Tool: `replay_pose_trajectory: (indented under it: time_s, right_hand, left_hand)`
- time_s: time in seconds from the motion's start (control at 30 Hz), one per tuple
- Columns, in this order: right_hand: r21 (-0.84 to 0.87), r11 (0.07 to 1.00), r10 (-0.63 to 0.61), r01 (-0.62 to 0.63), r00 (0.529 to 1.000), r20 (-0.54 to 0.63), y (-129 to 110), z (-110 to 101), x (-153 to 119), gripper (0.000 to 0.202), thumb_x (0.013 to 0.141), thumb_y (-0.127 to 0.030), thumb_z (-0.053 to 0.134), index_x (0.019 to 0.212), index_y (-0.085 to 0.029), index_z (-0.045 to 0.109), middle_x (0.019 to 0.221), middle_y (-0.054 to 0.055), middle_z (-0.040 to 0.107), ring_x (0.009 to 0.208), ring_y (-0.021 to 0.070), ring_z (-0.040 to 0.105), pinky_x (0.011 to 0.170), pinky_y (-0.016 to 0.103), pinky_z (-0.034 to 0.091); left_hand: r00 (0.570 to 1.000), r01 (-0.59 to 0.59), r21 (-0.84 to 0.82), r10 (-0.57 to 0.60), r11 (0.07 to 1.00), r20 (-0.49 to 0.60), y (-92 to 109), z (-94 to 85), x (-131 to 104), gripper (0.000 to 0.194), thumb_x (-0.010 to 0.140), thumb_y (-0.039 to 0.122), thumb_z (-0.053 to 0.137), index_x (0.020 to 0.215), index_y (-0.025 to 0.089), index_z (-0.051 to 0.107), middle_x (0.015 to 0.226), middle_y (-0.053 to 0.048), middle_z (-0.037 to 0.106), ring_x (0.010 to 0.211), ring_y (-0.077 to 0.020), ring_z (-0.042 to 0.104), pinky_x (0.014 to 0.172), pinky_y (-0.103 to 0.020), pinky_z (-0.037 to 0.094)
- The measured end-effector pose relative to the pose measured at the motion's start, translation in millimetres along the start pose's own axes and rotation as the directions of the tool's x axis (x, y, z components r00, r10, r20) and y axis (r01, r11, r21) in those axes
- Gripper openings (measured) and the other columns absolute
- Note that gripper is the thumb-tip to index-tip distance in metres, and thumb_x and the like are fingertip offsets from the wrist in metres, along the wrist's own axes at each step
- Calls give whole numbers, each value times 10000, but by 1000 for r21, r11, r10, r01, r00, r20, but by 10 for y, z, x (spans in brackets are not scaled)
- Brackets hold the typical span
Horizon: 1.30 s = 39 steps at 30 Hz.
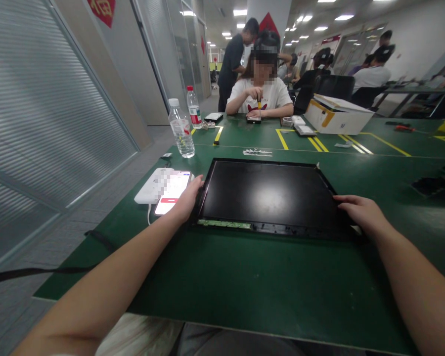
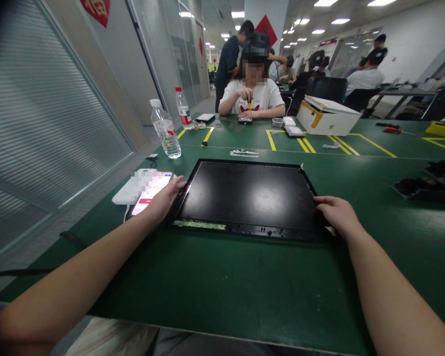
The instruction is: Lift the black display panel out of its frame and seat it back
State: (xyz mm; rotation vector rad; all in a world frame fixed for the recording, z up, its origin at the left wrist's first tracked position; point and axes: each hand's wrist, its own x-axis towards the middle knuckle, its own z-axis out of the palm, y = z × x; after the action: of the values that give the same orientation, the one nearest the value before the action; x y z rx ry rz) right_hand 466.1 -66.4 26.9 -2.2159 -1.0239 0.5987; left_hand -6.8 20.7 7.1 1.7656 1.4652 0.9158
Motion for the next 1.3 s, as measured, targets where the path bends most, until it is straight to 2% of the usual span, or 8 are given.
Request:
replay_pose_trajectory:
  time_s: [0.1, 0.23, 0.43, 0.53, 0.63, 0.77, 1.03, 1.3]
  right_hand:
    - [-46, 999, 26, -27, 999, -19, -7, 8, 21, 450, 762, -204, 626, 1171, -155, 808, 908, 86, 762, 735, 197, 630, 652, 301, 471]
    - [-71, 997, 37, -40, 998, -43, -6, 23, 49, 442, 766, -181, 622, 1160, -157, 819, 850, 75, 759, 688, 186, 622, 633, 293, 477]
    - [-122, 992, 11, -17, 999, -47, -2, 20, 50, 442, 785, -167, 616, 1176, -156, 822, 818, 65, 751, 655, 173, 603, 613, 285, 459]
    - [-138, 990, 6, -13, 999, -52, 22, 13, 70, 437, 784, -176, 619, 1169, -161, 825, 784, 61, 738, 648, 177, 598, 614, 292, 456]
    - [-149, 989, -5, -2, 999, -43, 59, 15, 108, 438, 793, -191, 617, 1178, -157, 823, 766, 61, 731, 671, 190, 611, 640, 305, 465]
    - [-172, 985, -15, 8, 999, -39, 73, 25, 126, 443, 808, -193, 610, 1196, -148, 819, 798, 70, 741, 700, 195, 622, 672, 313, 467]
    - [-180, 984, -21, 13, 999, -44, 1, 22, 47, 459, 803, -185, 600, 1208, -142, 812, 789, 65, 740, 661, 185, 609, 647, 306, 463]
    - [-154, 988, -21, 14, 999, -43, 24, 39, 59, 427, 820, -162, 611, 1197, -135, 811, 710, 37, 700, 608, 163, 582, 595, 281, 441]
  left_hand:
    - [978, 200, -382, -206, 902, 26, 103, 19, -32, 691, 1069, 532, 274, 1596, 118, 440, 1548, -162, 609, 1487, -286, 519, 1230, -444, 413]
    - [975, 196, -515, -223, 835, 9, 158, 45, -52, 617, 988, 548, 497, 1439, 146, 622, 1507, -147, 647, 1486, -325, 508, 1251, -450, 373]
    - [989, 139, -233, -149, 962, -25, 114, -36, -21, 426, 901, 403, 604, 1233, 188, 761, 1478, -117, 675, 1435, -327, 559, 1259, -446, 351]
    - [994, 99, -44, -97, 994, 46, 135, -88, -24, 399, 851, 276, 629, 1213, 216, 788, 1473, -82, 684, 1421, -343, 575, 1251, -463, 376]
    - [994, -10, 168, -9, 986, 110, 161, -99, -34, 450, 827, 137, 565, 1199, 218, 806, 1522, -65, 647, 1468, -328, 537, 1281, -444, 342]
    - [988, -85, 380, 30, 921, 150, 158, -86, -52, 575, 865, 70, 480, 1391, 126, 707, 1616, -139, 536, 1525, -317, 469, 1304, -447, 302]
    - [975, -146, 463, 49, 874, 216, 123, -126, -48, 588, 879, 96, 491, 1438, 118, 671, 1633, -141, 516, 1530, -329, 459, 1301, -459, 318]
    - [978, -104, 375, 26, 921, 207, 170, -152, -55, 570, 843, 129, 525, 1378, 140, 723, 1648, -110, 503, 1522, -341, 467, 1299, -440, 323]
